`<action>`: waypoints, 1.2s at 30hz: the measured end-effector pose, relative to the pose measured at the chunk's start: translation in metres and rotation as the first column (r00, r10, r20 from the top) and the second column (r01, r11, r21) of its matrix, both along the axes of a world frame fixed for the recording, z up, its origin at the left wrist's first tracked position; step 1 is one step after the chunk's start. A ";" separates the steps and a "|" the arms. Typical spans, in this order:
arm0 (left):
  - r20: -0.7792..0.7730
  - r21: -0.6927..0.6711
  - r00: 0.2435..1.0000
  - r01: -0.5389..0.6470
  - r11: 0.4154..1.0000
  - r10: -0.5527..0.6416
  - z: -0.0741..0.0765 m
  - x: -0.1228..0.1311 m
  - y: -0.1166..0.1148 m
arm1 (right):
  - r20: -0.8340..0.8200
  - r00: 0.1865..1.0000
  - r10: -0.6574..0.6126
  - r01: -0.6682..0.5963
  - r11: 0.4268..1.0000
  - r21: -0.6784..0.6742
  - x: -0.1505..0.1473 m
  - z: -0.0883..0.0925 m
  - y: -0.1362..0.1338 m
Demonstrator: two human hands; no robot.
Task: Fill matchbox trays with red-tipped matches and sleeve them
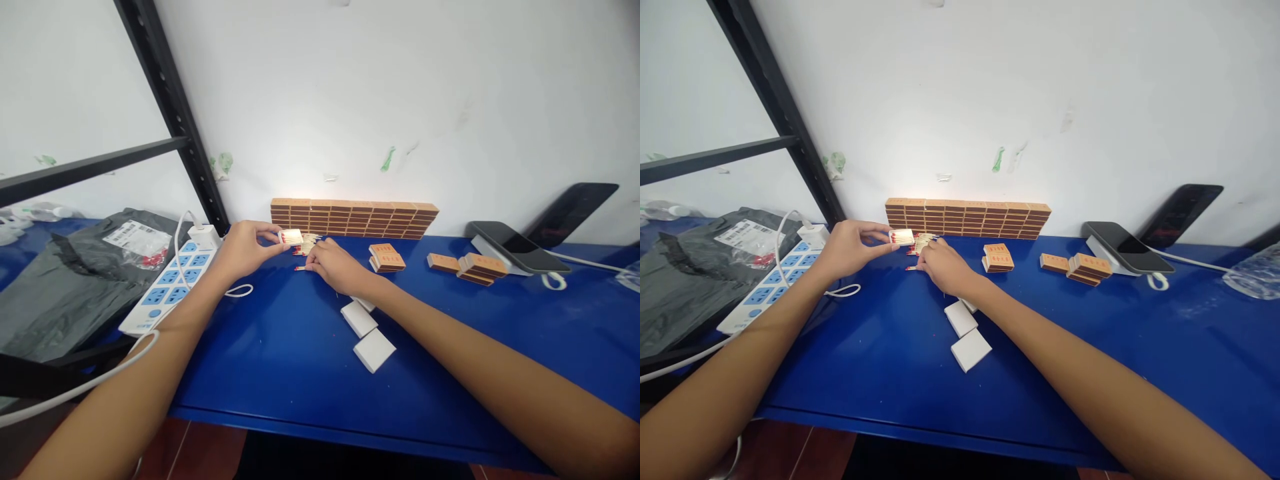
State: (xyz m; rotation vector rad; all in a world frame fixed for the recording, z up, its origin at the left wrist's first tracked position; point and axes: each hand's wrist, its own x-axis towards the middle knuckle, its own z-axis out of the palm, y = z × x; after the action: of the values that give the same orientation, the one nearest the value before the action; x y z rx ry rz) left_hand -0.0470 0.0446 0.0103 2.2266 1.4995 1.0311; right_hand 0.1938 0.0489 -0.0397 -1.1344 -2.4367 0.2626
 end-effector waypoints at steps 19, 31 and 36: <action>-0.033 -0.081 0.996 0.083 0.993 -0.086 0.000 0.003 -0.003 | -0.145 0.985 -0.099 0.124 0.977 0.172 0.022 0.015 0.001; -0.018 -0.084 0.990 0.139 0.987 -0.141 0.002 0.008 -0.006 | -0.185 0.977 -0.103 0.138 0.971 0.193 0.021 0.012 0.001; -0.032 -0.099 0.990 0.131 0.986 -0.135 0.003 0.009 -0.007 | -0.173 0.980 -0.096 0.129 0.973 0.193 0.020 0.012 0.001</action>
State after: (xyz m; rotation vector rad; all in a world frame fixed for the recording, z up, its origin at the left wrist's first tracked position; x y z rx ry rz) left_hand -0.0381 0.0373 0.0137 2.2555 1.3638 0.8617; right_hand 0.2138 0.0495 -0.0272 -1.1106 -2.1913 0.0643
